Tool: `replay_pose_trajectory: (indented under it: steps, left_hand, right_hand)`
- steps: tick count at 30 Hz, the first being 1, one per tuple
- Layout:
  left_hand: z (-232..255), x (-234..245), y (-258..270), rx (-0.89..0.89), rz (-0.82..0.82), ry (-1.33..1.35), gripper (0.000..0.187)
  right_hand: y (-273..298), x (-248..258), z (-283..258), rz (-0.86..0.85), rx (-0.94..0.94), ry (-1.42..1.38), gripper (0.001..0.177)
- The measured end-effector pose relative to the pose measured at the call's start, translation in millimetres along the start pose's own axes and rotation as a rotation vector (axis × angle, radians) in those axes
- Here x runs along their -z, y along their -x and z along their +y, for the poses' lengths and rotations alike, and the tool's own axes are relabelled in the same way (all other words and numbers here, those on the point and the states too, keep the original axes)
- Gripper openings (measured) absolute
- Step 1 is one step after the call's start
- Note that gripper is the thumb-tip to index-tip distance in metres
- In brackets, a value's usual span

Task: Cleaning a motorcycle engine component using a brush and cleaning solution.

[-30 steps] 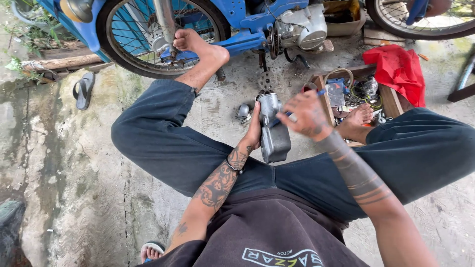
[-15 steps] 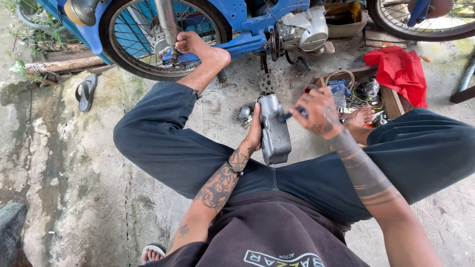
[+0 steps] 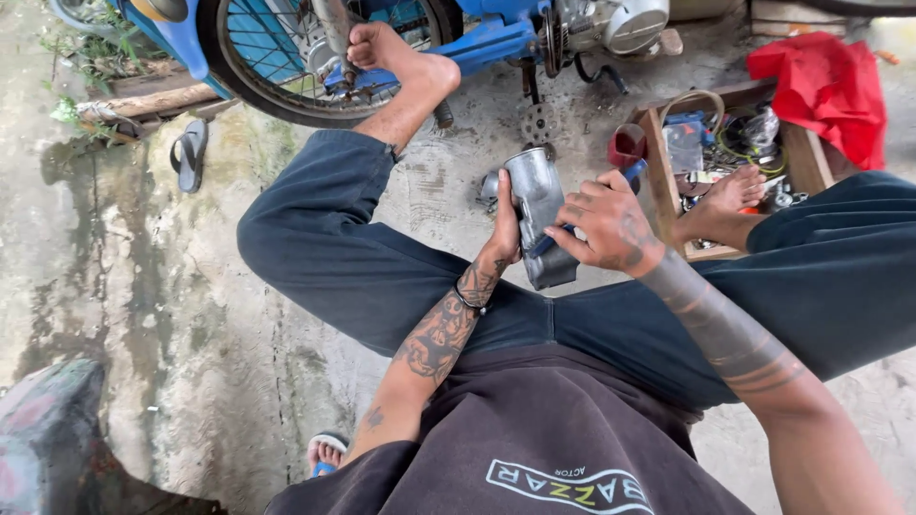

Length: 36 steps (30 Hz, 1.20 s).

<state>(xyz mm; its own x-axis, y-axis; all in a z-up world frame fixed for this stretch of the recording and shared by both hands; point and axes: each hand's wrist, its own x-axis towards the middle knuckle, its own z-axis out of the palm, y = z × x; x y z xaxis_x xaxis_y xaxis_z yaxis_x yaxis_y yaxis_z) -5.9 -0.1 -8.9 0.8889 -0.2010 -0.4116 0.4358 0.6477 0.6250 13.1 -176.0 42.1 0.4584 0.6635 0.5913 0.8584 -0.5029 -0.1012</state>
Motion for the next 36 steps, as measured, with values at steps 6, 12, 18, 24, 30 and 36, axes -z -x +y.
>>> replay_pose_trajectory:
  steps: [6, 12, 18, 24, 30, 36]
  left_hand:
    - [-26, 34, -31, -0.005, -0.025, -0.026, 0.113]
    - [-23, 32, -32, 0.0, -0.058, -0.02, 0.108]
    - [-22, 30, -30, 0.033, -0.023, 0.024, 0.111]
    - [-8, 12, -11, 0.066, 0.026, 0.027, 0.118]
    - [23, -14, 6, 0.073, 0.102, -0.007, 0.126]
    - [25, -20, 12, 0.114, 0.099, 0.034, 0.127]
  right_hand:
    - [-8, 20, 28, 0.057, -0.067, 0.077, 0.034]
    - [1, 4, -4, -0.009, 0.034, -0.045, 0.034]
    - [-8, 29, -6, -0.028, 0.0, 0.177, 0.032]
    - [-8, 28, 10, 0.003, 0.015, 0.112, 0.035]
    - [-14, 33, -17, 0.022, 0.142, 0.075, 0.033]
    - [4, 19, 25, 0.012, 0.025, 0.229, 0.037]
